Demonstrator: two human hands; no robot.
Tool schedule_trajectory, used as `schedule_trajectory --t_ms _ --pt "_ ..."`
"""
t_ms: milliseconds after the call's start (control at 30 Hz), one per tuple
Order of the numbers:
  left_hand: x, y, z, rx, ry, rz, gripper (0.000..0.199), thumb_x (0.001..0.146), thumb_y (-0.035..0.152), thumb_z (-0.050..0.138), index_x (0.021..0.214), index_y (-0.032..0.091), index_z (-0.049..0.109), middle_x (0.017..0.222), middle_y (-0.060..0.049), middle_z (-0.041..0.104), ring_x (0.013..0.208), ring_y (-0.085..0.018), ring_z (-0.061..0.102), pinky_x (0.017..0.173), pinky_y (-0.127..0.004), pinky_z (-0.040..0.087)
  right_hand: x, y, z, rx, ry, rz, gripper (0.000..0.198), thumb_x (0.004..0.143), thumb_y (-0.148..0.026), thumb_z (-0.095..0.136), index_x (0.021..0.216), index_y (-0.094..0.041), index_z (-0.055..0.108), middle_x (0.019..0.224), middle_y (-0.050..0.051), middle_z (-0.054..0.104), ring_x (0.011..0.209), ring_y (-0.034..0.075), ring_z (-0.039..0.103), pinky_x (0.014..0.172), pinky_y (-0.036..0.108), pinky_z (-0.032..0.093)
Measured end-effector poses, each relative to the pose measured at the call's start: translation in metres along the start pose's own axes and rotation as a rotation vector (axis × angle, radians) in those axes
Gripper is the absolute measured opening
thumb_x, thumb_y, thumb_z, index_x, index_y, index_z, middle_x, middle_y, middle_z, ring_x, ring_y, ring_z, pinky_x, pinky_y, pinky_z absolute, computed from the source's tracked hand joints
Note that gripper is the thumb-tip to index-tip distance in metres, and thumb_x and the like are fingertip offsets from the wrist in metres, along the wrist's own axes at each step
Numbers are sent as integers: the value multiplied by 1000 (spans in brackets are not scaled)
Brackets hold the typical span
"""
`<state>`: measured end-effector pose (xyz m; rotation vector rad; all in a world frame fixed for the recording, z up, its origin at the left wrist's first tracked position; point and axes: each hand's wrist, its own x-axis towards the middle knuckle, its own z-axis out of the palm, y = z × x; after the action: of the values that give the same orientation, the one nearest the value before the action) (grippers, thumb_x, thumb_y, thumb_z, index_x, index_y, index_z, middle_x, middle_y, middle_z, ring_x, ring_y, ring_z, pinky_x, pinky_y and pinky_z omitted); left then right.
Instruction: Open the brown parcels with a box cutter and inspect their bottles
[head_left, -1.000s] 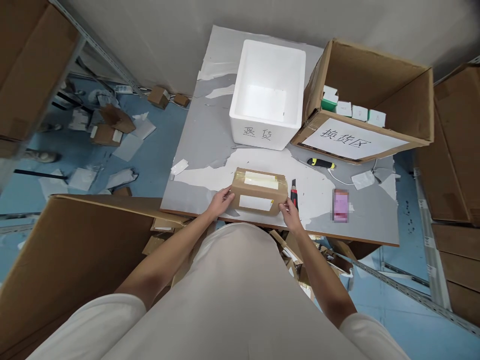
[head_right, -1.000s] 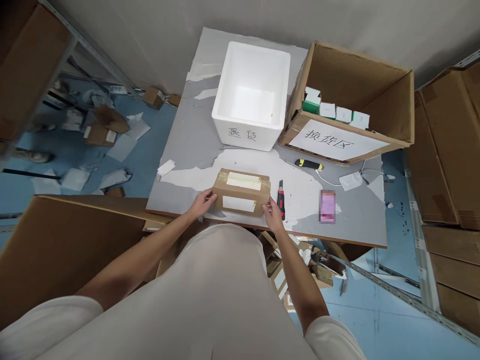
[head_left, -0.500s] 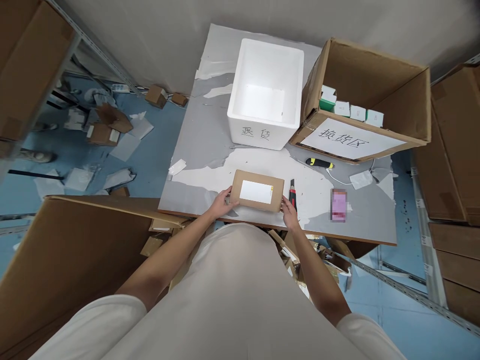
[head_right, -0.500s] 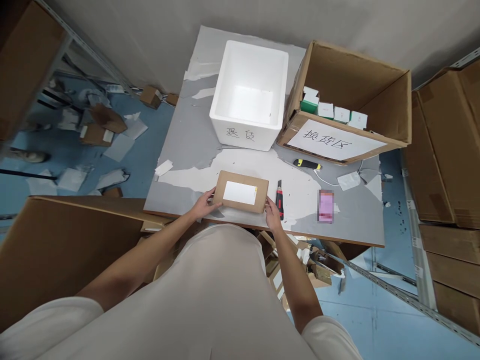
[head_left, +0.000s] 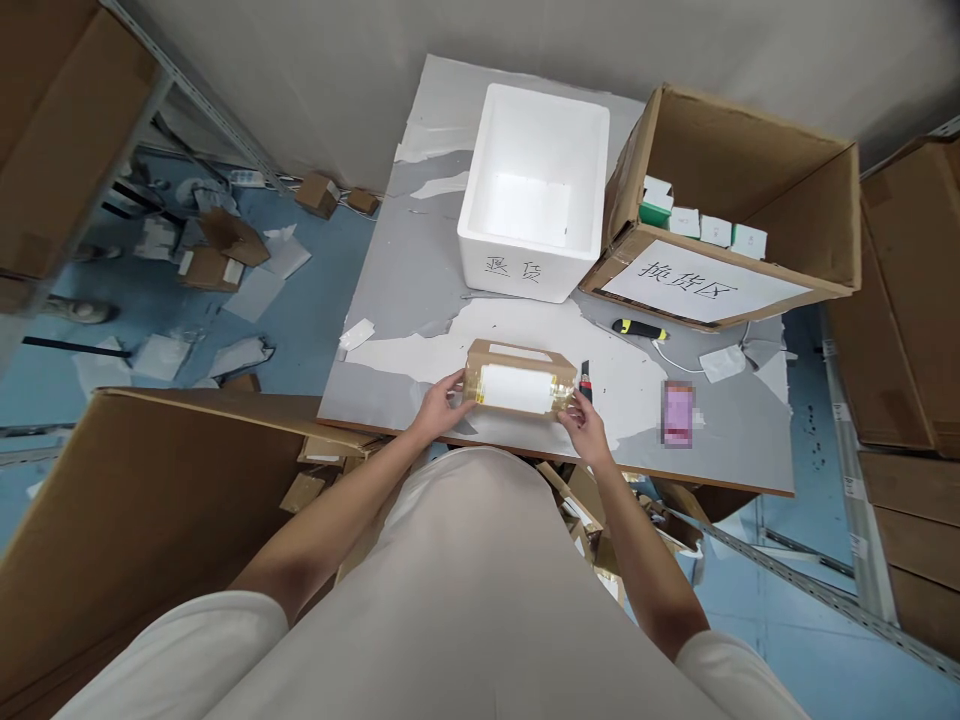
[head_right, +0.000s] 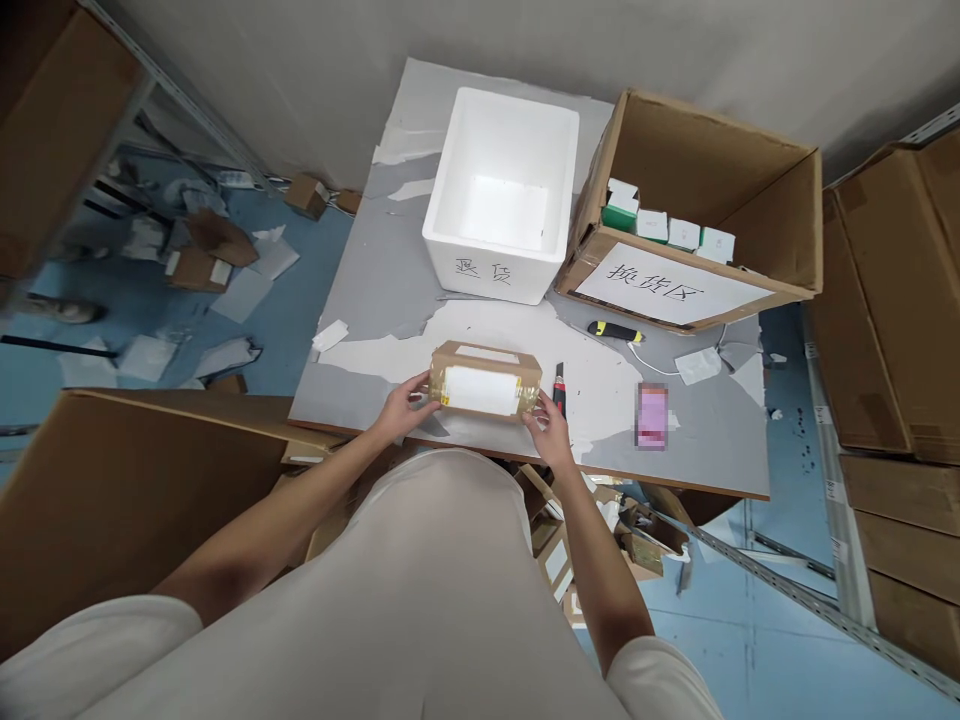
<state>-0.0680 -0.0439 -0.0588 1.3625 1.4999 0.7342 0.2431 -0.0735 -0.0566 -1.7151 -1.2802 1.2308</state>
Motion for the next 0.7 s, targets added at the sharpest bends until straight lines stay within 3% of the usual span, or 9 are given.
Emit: schedule_trajectory --t_ms 167,333,467,600,700 --pt "10 9 5 -43 58 8 72 73 40 70 138 23 44 131 -12 55 106 -23 60 88 -41 51 12 -13 -3 -33 8 -29 71 76 -48 63 138 -20 44 123 14 58 90 18 59 89 42 50" --pt "7 2 8 -72 39 24 73 73 39 69 139 23 42 134 -14 51 107 -24 59 85 -41 52 17 -7 -12 -34 27 11 63 79 -47 58 133 -17 46 117 13 61 94 19 61 90 39 49" --pt "1 -2 8 -23 63 27 72 74 40 69 138 22 42 128 -14 54 109 -25 58 85 -42 53 25 10 -24 -412 195 219 60 81 -47 53 131 -14 47 124 17 56 110 27 56 95 44 45" --pt "-5 4 10 174 152 127 65 77 40 67 134 20 46 127 -15 53 113 -28 55 87 -44 53 38 28 -26 -743 48 409 76 75 -41 61 142 -18 33 130 17 49 115 32 52 92 46 45" --pt "-9 9 13 395 203 327 43 84 32 61 125 21 56 127 -14 55 121 -28 50 98 -49 46 45 31 -30 -759 -27 391 73 78 -31 55 144 -15 29 124 17 53 109 31 56 92 44 45"
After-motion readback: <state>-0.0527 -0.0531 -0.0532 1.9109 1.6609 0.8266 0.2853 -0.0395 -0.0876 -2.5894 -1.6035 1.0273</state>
